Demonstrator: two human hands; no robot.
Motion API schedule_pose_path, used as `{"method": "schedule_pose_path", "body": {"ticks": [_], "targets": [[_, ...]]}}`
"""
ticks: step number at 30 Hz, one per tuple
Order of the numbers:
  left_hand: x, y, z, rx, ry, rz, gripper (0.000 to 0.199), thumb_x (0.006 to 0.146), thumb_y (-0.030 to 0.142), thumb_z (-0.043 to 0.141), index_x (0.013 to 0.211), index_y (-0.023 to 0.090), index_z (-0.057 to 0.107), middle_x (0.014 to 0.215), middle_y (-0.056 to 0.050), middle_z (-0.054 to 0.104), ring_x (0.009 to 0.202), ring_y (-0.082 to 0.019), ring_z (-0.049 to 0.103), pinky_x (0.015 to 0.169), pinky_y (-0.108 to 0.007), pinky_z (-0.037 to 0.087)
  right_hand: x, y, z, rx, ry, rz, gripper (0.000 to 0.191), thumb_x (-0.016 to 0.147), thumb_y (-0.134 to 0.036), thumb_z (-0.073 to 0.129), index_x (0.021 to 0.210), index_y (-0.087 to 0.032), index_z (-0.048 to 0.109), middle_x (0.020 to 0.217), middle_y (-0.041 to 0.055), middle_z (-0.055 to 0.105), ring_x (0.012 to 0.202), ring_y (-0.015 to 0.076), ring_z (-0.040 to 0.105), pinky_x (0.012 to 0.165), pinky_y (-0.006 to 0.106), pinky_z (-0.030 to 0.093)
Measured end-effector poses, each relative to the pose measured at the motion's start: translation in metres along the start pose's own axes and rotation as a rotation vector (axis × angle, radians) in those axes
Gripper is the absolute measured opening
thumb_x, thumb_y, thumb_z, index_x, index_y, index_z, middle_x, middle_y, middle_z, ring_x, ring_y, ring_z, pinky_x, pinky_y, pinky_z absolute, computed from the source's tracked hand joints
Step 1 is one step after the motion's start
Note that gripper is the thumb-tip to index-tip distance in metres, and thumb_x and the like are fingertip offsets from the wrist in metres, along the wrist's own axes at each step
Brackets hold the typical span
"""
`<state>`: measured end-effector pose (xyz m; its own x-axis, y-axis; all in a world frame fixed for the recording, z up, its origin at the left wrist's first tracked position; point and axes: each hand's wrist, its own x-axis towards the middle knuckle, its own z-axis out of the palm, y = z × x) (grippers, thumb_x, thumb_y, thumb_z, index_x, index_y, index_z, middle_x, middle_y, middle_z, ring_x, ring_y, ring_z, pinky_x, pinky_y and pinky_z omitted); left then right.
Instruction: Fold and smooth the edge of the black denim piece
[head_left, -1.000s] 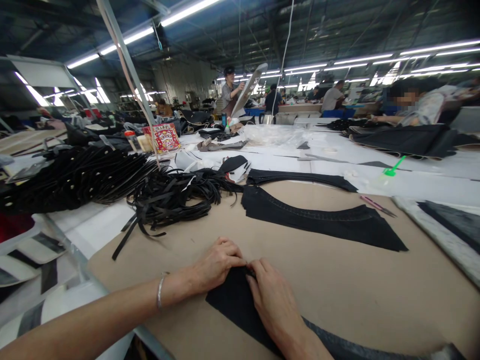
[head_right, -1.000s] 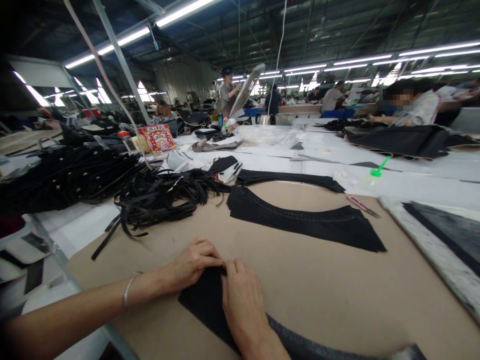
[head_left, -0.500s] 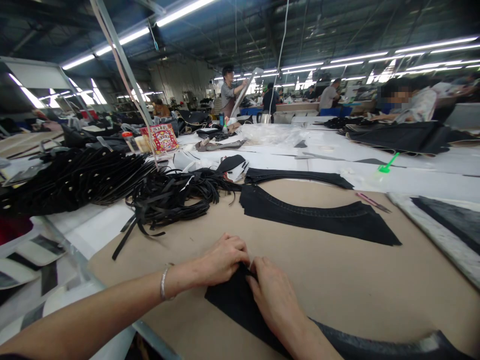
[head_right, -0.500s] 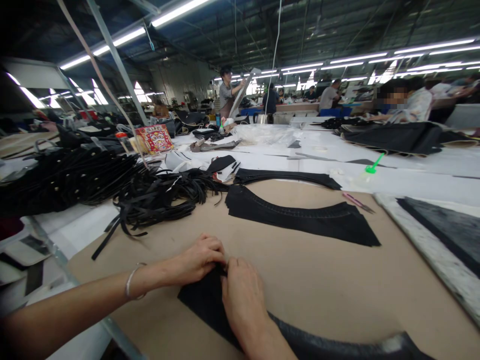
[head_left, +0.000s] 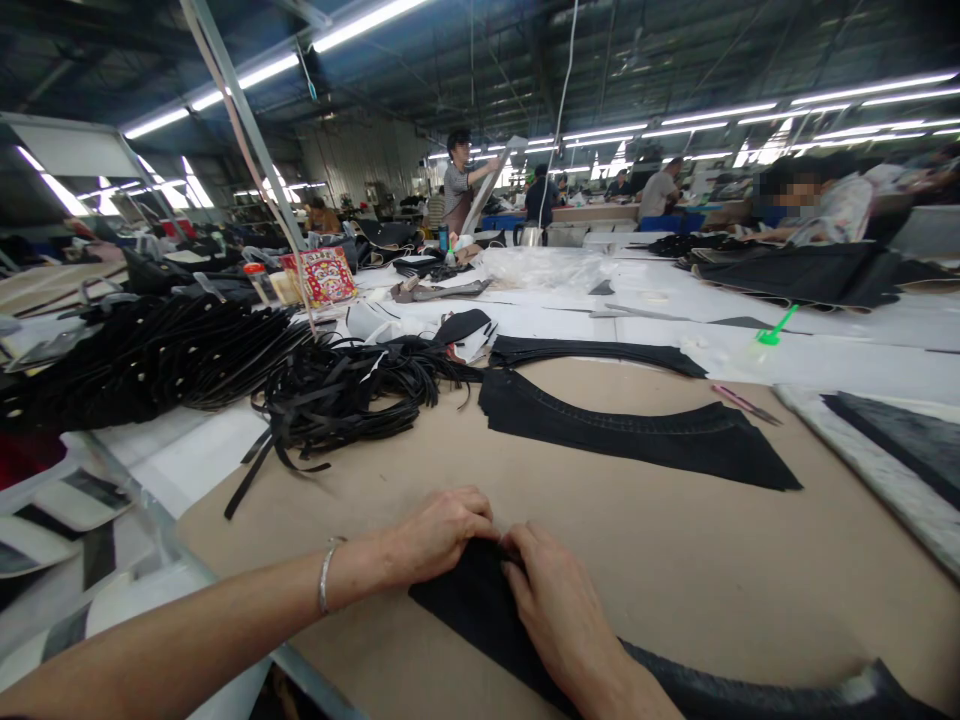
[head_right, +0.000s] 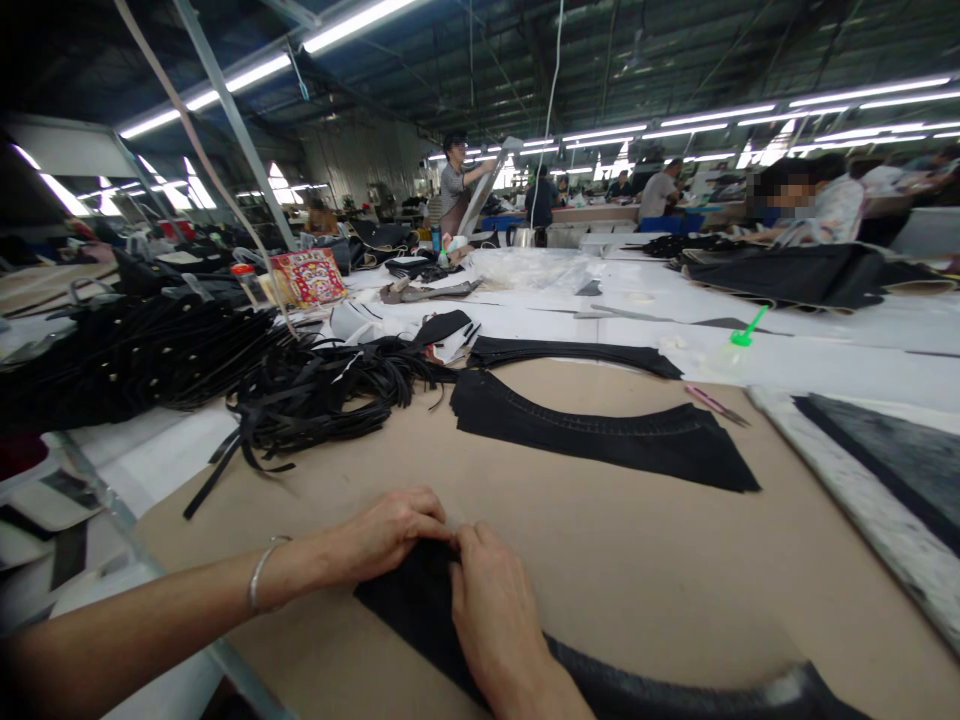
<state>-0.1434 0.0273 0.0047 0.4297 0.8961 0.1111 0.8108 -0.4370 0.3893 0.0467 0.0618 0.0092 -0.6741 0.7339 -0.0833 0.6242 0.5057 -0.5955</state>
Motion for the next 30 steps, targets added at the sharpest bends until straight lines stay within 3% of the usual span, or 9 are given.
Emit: {"method": "schedule_pose_path", "body": {"ticks": [7,19,30], "targets": [[-0.013,0.005,0.007,-0.012,0.021,-0.038,0.045,0.086,0.0,0.04,0.113,0.023,0.068,0.1,-0.004,0.066,0.093,-0.016,0.06,0.085,-0.026,0.047,-0.007,0.011,0.004,0.044,-0.013,-0.081,0.023,0.088,-0.004,0.046,0.094,-0.018,0.063,0.095,0.0052,0.061,0.092,0.0205,0.058,0.082,0.031,0.043],[-0.021,0.022,0.005,0.116,0.03,-0.047,0.047,0.086,0.004,0.045,0.121,0.031,0.063,0.107,-0.005,0.061,0.098,-0.019,0.056,0.088,-0.033,0.044,-0.019,0.027,0.005,0.074,-0.019,-0.166,0.023,0.091,-0.005,0.042,0.095,-0.018,0.061,0.098,0.0073,0.058,0.094,0.0223,0.056,0.085,0.037,0.045],[-0.026,0.034,0.012,0.119,0.082,-0.034,0.043,0.09,0.004,0.04,0.122,0.024,0.06,0.124,-0.008,0.056,0.118,-0.022,0.049,0.102,-0.04,0.039,-0.038,0.052,0.005,0.089,-0.008,-0.251,0.026,0.092,-0.005,0.038,0.097,-0.019,0.06,0.098,0.0073,0.056,0.092,0.0221,0.055,0.084,0.039,0.046]]}}
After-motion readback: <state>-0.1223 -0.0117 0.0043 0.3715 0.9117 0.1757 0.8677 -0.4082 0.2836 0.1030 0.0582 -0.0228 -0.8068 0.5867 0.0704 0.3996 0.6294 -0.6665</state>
